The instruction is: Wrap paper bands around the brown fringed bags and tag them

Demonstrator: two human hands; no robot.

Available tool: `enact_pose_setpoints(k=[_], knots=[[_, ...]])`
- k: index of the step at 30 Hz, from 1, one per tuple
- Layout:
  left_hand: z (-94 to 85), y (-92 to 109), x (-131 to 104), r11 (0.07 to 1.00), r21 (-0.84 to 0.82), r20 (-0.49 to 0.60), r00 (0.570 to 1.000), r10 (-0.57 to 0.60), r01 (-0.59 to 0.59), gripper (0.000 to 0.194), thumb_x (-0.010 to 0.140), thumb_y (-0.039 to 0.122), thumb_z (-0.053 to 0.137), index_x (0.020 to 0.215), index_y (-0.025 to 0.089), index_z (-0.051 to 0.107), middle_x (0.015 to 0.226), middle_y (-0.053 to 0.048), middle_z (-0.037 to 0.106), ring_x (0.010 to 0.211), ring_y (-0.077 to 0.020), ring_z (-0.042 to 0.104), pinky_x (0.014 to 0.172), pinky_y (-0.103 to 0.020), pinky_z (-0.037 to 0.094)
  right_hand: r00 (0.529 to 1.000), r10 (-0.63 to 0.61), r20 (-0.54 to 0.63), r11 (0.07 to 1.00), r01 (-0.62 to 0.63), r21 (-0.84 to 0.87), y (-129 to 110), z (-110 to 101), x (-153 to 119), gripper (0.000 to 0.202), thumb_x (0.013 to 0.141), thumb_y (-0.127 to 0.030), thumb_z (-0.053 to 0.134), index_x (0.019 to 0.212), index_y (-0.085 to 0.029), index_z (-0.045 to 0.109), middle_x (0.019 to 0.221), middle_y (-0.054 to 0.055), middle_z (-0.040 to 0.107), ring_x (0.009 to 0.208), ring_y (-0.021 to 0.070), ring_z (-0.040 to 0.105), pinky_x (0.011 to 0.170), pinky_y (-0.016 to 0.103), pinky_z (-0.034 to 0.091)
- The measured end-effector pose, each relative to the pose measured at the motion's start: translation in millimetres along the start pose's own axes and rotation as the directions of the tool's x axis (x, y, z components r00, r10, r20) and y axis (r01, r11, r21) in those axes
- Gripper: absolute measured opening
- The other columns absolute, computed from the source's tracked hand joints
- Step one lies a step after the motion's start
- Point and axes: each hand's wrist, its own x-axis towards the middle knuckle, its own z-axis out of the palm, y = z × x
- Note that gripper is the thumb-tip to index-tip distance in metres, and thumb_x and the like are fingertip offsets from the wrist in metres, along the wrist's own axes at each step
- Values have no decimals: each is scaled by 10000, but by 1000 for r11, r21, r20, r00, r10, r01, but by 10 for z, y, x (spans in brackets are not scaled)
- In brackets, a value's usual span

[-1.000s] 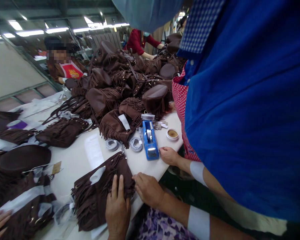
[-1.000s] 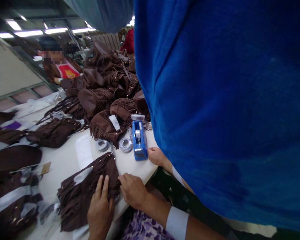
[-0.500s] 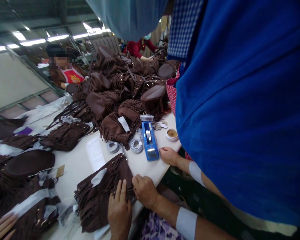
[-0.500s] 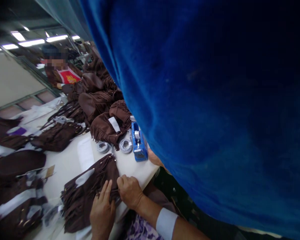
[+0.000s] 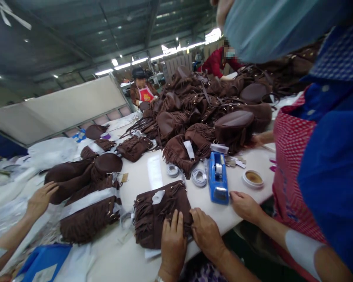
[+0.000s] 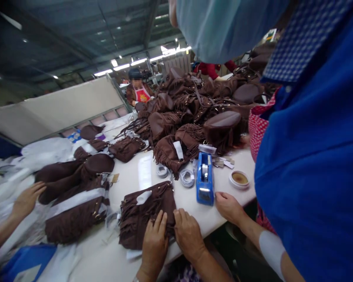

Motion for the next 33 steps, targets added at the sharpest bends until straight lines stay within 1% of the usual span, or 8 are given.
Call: enact_pose_setpoints(k=[2,7,11,21,23,26,29,33], knots=[[17,-6,-2,1000,-5,-3,1000,-3,3,631,792,33,490,1407,175,486,1452,-102,517,1264,-271,533,1077,-458,424,998,-54,-37,998,53,-18,27,45,15,452,814,-37,488,1251,-155,484,1052,134,624,892,254,590,752,381,451],[2,-7,26,999,15,0,999,33,-33,677,845,70,477,1486,244,345,1505,-88,450,1331,-251,481,1065,-450,437,979,-202,-34,976,198,-91,61,140,65,399,798,21,483,1142,-174,538,852,74,637,743,220,586,680,367,410],[-18,13,34,997,45,-32,997,66,-65,607,890,147,498,1472,254,365,1480,-63,486,1352,-260,455,1061,-471,442,961,-270,-65,959,262,-105,103,177,52,408,789,16,502,1155,-162,530,805,39,626,677,185,566,654,337,370],[-87,19,32,998,47,27,999,31,-33,627,899,147,513,1486,277,338,1522,-83,414,1238,-263,565,1082,-494,430,957,-290,-4,946,286,-155,105,228,31,398,796,24,469,1160,-129,521,789,46,659,641,172,600,627,317,373],[-130,13,47,997,55,42,998,45,-47,661,886,129,525,1493,293,319,1538,-65,382,1196,-262,594,1078,-486,436,962,-267,47,949,272,-159,90,177,15,380,801,20,474,1142,-138,528,786,52,673,640,171,614,613,310,380],[-147,-5,59,997,55,42,997,58,-60,715,860,97,538,1496,325,303,1544,-37,372,1172,-279,606,1062,-482,449,957,-193,217,966,224,-128,119,-11,34,370,811,-14,498,1157,-143,528,774,57,694,617,176,630,578,298,378],[-126,-18,56,997,44,39,998,54,-56,743,843,76,536,1492,352,301,1547,-25,370,1156,-282,616,1053,-476,455,923,-143,358,990,139,38,185,-296,167,332,844,-98,513,1165,-179,526,828,36,710,675,183,657,594,272,399],[-126,-17,56,999,19,63,997,44,-46,745,845,71,523,1489,368,297,1543,-20,383,1147,-277,619,1072,-489,434,949,-145,279,969,79,234,197,-504,591,307,868,-67,449,1115,-217,554,1024,25,691,923,154,651,770,232,452]])
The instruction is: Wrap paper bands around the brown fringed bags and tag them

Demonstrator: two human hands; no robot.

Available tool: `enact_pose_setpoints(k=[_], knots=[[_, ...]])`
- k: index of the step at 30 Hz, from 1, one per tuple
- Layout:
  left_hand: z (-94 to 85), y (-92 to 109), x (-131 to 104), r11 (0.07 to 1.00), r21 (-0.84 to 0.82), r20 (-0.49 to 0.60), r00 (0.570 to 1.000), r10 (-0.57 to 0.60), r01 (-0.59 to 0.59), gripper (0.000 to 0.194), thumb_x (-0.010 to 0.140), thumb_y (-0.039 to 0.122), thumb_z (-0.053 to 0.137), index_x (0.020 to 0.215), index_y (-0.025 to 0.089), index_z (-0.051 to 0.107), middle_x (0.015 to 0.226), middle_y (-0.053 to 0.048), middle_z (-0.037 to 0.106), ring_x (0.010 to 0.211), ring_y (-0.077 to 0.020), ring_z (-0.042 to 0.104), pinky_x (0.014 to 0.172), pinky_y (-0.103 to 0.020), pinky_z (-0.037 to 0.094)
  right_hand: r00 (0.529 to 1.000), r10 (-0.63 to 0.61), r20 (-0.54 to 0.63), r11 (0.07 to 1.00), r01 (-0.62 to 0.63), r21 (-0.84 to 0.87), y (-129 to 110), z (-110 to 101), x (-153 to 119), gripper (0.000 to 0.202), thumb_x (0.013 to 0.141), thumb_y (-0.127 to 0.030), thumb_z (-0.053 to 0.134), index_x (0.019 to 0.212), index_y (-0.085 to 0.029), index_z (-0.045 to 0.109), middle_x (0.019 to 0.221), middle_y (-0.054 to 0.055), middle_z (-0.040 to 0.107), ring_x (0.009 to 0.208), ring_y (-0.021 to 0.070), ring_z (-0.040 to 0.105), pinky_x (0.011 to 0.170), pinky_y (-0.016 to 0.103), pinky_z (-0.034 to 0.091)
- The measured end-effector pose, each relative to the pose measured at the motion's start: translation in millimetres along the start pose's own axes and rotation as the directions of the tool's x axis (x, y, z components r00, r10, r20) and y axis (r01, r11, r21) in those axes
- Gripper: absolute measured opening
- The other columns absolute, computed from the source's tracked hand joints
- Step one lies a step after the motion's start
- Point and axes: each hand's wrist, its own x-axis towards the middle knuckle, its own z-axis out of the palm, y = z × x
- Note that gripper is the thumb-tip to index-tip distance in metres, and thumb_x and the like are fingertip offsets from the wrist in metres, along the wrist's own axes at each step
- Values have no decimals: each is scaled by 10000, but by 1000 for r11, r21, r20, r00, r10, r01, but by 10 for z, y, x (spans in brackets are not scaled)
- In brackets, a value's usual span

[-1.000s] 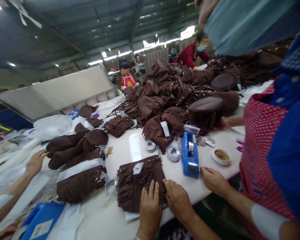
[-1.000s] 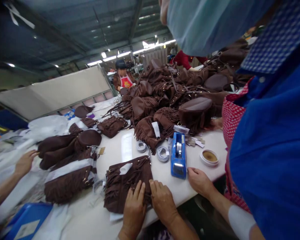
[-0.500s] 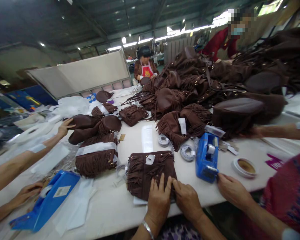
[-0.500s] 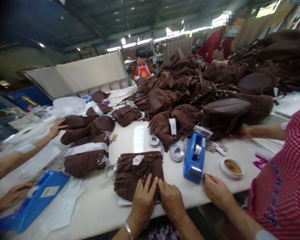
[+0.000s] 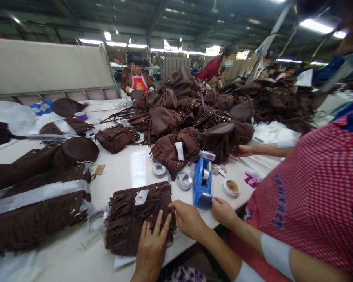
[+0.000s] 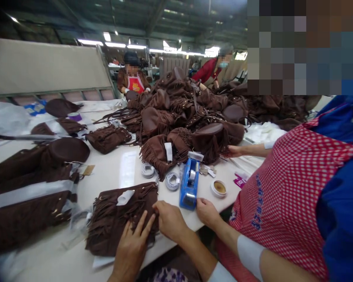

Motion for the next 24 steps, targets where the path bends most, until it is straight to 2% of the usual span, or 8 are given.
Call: enact_pose_setpoints(k=[2,4,6,9,12,15,19,24], knots=[[-24,5,8,1000,-10,12,1000,-3,3,747,844,77,532,1489,369,295,1540,-19,391,1189,-284,594,1089,-490,416,997,8,-80,998,-13,-66,-18,-34,294,337,888,-56,429,1161,-207,557,1111,47,668,1029,154,615,868,241,446],[-55,14,19,1000,-18,22,1000,-8,9,764,834,95,566,1490,371,288,1545,-21,386,1223,-292,569,1101,-485,401,990,38,-135,985,-60,-159,-35,-3,611,309,947,-119,414,1218,-184,545,1155,83,654,1082,179,586,929,282,435],[-83,24,29,999,-32,37,999,-15,16,792,818,132,619,1492,374,279,1555,-33,369,1242,-303,552,1108,-494,387,989,52,-137,976,-79,-201,-33,50,900,272,988,-242,428,1209,-159,563,1137,120,660,1082,222,582,930,334,440],[-110,34,40,998,-68,59,998,-9,12,830,799,228,691,1491,388,263,1563,-52,357,1263,-317,534,1103,-521,381,996,28,-88,968,-49,-245,19,118,1210,290,995,-365,447,1091,-156,623,1081,137,685,1057,259,602,904,369,451],[-130,30,50,997,-79,78,997,17,-11,861,784,290,725,1488,418,245,1569,-51,347,1254,-318,540,1097,-523,382,1000,-17,-9,960,14,-279,99,169,1381,361,1018,-419,376,1019,-177,644,996,114,718,968,240,655,853,344,475],[-141,18,60,997,-63,80,996,46,-41,856,788,297,724,1484,428,243,1569,-63,345,1242,-322,548,1089,-526,385,997,-37,63,951,55,-304,167,222,1486,431,1030,-446,309,1067,-165,633,921,121,733,873,232,692,786,321,498],[-127,13,66,997,-61,81,995,58,-53,853,776,306,732,1480,421,264,1555,-80,371,1220,-349,558,1064,-544,407,989,-61,136,942,102,-318,226,283,1609,441,1040,-406,266,1133,-136,601,929,147,737,888,235,706,797,324,508],[-106,4,69,995,-46,105,991,89,-85,846,793,180,673,1494,399,253,1558,-109,358,1206,-357,572,1055,-555,416,977,-78,199,941,138,-310,310,362,1746,426,1041,-368,239,1188,-127,558,1000,161,728,930,266,703,819,395,522]])
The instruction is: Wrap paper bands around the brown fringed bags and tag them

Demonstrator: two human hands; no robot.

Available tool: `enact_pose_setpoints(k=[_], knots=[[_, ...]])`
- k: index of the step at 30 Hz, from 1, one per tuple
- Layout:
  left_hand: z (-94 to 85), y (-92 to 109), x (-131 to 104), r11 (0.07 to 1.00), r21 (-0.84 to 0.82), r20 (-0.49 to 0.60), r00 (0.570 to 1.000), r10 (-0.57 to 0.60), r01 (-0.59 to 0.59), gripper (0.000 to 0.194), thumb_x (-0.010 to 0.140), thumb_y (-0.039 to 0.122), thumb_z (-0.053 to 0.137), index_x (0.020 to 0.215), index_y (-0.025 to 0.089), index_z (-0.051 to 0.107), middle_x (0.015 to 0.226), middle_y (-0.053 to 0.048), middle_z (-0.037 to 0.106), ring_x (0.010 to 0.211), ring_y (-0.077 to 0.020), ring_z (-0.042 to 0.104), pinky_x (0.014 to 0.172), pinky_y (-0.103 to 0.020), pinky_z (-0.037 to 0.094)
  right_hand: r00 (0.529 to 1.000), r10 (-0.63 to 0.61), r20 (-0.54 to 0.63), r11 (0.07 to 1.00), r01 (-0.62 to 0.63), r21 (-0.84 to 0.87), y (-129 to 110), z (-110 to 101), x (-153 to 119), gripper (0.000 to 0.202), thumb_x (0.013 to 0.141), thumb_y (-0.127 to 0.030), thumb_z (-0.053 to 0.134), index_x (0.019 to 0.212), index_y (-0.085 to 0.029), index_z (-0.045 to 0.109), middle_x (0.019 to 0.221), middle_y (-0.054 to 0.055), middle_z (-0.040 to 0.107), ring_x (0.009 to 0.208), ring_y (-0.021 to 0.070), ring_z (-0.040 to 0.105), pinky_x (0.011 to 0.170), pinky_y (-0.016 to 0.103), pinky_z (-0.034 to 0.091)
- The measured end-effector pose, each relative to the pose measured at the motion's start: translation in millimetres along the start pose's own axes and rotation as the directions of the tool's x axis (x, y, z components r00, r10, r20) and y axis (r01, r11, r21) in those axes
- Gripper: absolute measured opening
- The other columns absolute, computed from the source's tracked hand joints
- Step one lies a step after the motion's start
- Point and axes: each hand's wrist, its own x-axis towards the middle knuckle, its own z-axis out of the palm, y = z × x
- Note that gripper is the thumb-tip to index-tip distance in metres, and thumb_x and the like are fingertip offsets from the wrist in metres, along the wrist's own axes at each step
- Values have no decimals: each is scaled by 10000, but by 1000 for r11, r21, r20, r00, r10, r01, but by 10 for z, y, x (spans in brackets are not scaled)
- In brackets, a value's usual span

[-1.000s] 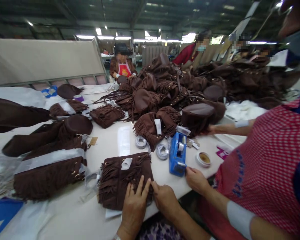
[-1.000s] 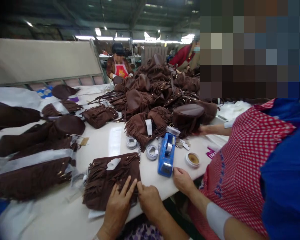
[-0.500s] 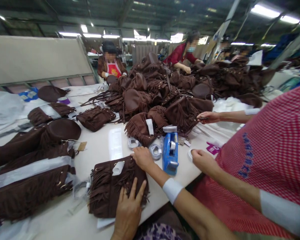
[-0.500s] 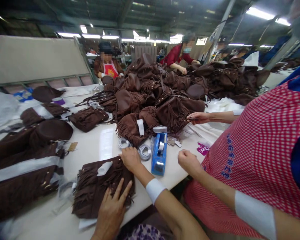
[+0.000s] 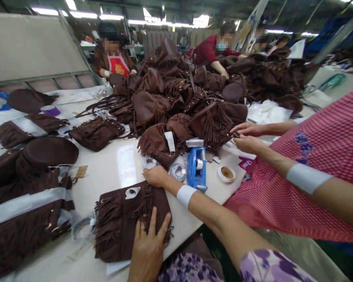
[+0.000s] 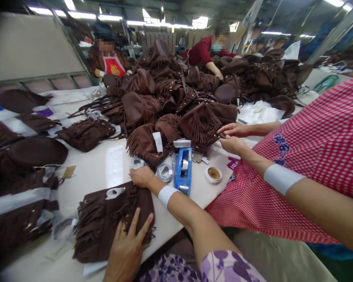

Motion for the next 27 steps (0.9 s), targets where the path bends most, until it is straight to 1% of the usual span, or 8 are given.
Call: enact_pose_setpoints(k=[4,9,12,15,17,20,22,27], knots=[[17,-16,3,997,68,1,1000,30,-30,861,792,55,594,1508,374,237,1566,-138,326,1218,-371,568,1051,-570,413,1000,-21,17,1000,21,5,31,48,37,419,1040,-356,233,1196,-121,543,1021,167,720,954,279,693,835,431,517],[37,-8,-18,998,58,-46,999,26,-23,819,833,108,595,1505,387,218,1548,-132,361,1205,-344,586,1042,-553,428,999,-26,-24,999,25,-39,-35,-70,-58,374,1028,-306,287,1158,-90,563,963,174,723,884,270,698,795,405,520],[34,1,-24,995,99,-74,997,32,-25,808,836,102,597,1497,392,233,1520,-153,403,1131,-329,634,1018,-537,450,997,-41,-73,997,36,-64,-99,-209,-173,341,1024,-308,331,1108,-99,587,928,148,722,864,246,686,793,370,510],[32,8,-33,988,152,-84,995,51,-37,819,825,73,593,1501,368,239,1515,-182,401,1122,-338,639,1013,-540,449,987,-45,-155,997,34,-71,-186,-313,-352,349,1033,-355,338,1086,-122,592,1031,138,689,973,226,638,870,352,472],[37,11,-42,986,161,-93,994,55,-39,819,823,75,596,1504,358,240,1510,-189,406,1141,-349,628,1020,-550,437,976,-36,-215,998,22,-66,-256,-324,-492,373,1044,-373,299,1101,-136,582,1106,131,649,1048,216,587,926,347,435],[40,12,-58,989,142,-98,994,53,-39,806,832,94,598,1506,354,241,1492,-194,432,1143,-349,628,1024,-555,430,965,-21,-260,999,8,-49,-338,-228,-668,395,1054,-361,258,1078,-138,583,1071,117,623,1045,207,547,937,336,413],[36,15,-66,992,119,-90,995,40,-29,794,840,110,597,1506,358,242,1492,-191,434,1149,-346,625,1026,-559,427,965,-29,-260,999,19,-39,-348,-106,-727,365,1048,-354,302,1035,-137,595,1031,110,614,1023,211,531,918,335,415],[33,35,-72,997,68,-100,995,-18,25,770,849,162,617,1498,377,264,1511,-150,425,1171,-337,611,1037,-557,427,963,-66,-261,998,63,-19,-270,160,-678,192,1009,-216,427,1044,-143,602,1037,105,599,1016,218,496,899,348,418]])
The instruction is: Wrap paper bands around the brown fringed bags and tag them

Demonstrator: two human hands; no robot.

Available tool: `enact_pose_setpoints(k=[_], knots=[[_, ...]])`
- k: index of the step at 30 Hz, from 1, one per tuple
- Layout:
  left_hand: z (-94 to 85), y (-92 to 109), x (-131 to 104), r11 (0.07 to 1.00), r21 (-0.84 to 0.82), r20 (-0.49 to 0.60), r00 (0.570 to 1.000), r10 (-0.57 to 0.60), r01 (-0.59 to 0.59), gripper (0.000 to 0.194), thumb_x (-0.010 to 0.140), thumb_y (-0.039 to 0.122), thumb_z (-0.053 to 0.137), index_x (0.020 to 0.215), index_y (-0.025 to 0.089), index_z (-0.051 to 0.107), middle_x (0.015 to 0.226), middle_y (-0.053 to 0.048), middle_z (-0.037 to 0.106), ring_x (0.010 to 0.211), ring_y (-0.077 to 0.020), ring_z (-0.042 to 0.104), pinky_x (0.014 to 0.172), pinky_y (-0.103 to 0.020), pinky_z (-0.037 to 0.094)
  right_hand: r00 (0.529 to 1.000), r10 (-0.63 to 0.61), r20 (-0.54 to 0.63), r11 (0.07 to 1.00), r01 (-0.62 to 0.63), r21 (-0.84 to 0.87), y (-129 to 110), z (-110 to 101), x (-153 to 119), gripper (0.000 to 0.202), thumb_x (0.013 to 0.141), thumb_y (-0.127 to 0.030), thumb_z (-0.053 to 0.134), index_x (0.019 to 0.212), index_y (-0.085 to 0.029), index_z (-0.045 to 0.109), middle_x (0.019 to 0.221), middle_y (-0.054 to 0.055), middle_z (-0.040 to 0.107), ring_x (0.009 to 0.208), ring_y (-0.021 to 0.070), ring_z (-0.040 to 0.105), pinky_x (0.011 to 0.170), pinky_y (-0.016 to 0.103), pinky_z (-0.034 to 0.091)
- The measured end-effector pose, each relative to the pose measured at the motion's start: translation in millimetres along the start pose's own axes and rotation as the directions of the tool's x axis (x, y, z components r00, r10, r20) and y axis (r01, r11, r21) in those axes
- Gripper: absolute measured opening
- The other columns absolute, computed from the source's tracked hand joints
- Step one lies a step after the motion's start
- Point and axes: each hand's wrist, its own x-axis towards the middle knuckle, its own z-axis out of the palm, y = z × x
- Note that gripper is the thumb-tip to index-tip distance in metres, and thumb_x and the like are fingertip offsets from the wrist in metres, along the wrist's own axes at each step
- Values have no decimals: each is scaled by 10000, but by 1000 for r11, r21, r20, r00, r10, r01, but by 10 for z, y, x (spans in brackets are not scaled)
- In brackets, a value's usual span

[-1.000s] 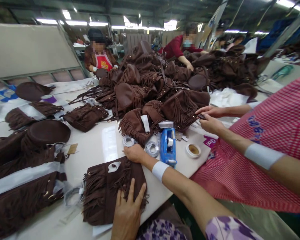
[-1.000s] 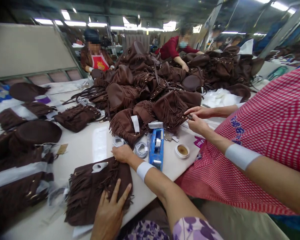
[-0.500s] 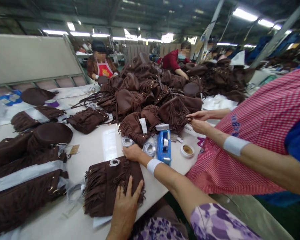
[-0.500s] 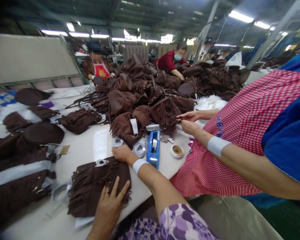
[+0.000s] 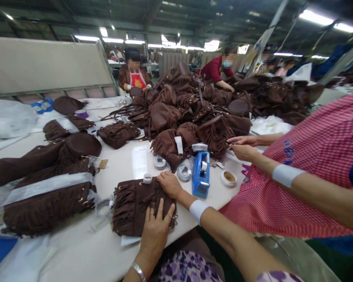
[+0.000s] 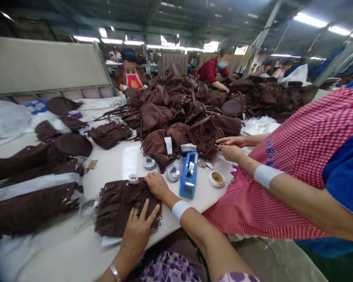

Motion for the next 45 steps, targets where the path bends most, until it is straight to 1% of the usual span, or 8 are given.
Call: enact_pose_setpoints(k=[6,11,15,21,25,32,39,45], knots=[[33,24,-17,999,-19,-66,997,-49,48,762,824,117,614,1471,401,330,1475,-113,485,1151,-312,626,1024,-531,457,995,0,-102,1000,3,30,-89,-173,-5,152,974,-164,470,1053,-143,598,1034,108,612,1014,216,536,896,368,465],[14,-33,-8,960,-258,9,994,-106,105,783,746,56,546,1474,283,371,1512,-78,441,1319,-303,493,1109,-557,380,962,80,-263,975,-20,221,-411,-375,-584,368,971,-169,423,1339,-161,445,1345,149,518,1286,231,460,1073,440,420],[-47,-185,25,830,-541,81,991,-108,135,855,660,-10,398,1486,205,347,1536,-61,395,1420,-213,364,1177,-518,302,959,170,-225,876,-43,480,-621,-209,-1099,445,983,-194,402,1424,-223,359,1368,105,539,1292,186,500,1082,384,456],[-108,-330,69,559,-806,38,959,-281,196,819,689,-25,351,1468,227,378,1579,-43,325,1448,-177,302,1187,-422,308,945,149,-290,927,-31,374,-650,142,-1213,498,950,-119,371,1440,-212,372,1364,123,558,1303,214,509,1062,436,489],[-177,-369,42,652,-717,-34,922,-386,246,682,838,-4,311,1486,207,329,1570,-80,336,1438,-170,323,1186,-414,318,950,123,-286,936,-14,353,-627,112,-1177,474,962,-128,371,1429,-207,391,1323,126,587,1270,219,541,1043,440,509],[16,-493,-187,908,-345,-123,948,-295,238,671,953,111,360,1548,171,55,1597,-157,249,1462,-256,263,1132,-465,402,966,110,-233,941,-26,338,-623,101,-1193,433,976,-120,367,1402,-184,417,1328,137,575,1292,211,516,1067,438,487],[133,-450,-278,941,-246,-105,959,-265,233,655,959,130,383,1544,129,87,1600,-151,242,1489,-265,161,1180,-477,330,982,99,-160,942,-41,333,-628,80,-1216,463,956,-90,346,1405,-169,424,1392,160,512,1318,223,484,1071,446,478],[196,-436,-281,921,-302,-233,917,-323,248,626,954,119,379,1536,175,156,1592,-135,274,1467,-258,252,1140,-488,395,971,166,-173,908,-81,412,-613,-192,-1099,461,928,-117,392,1377,-208,443,1319,117,577,1244,200,549,1056,403,485]])
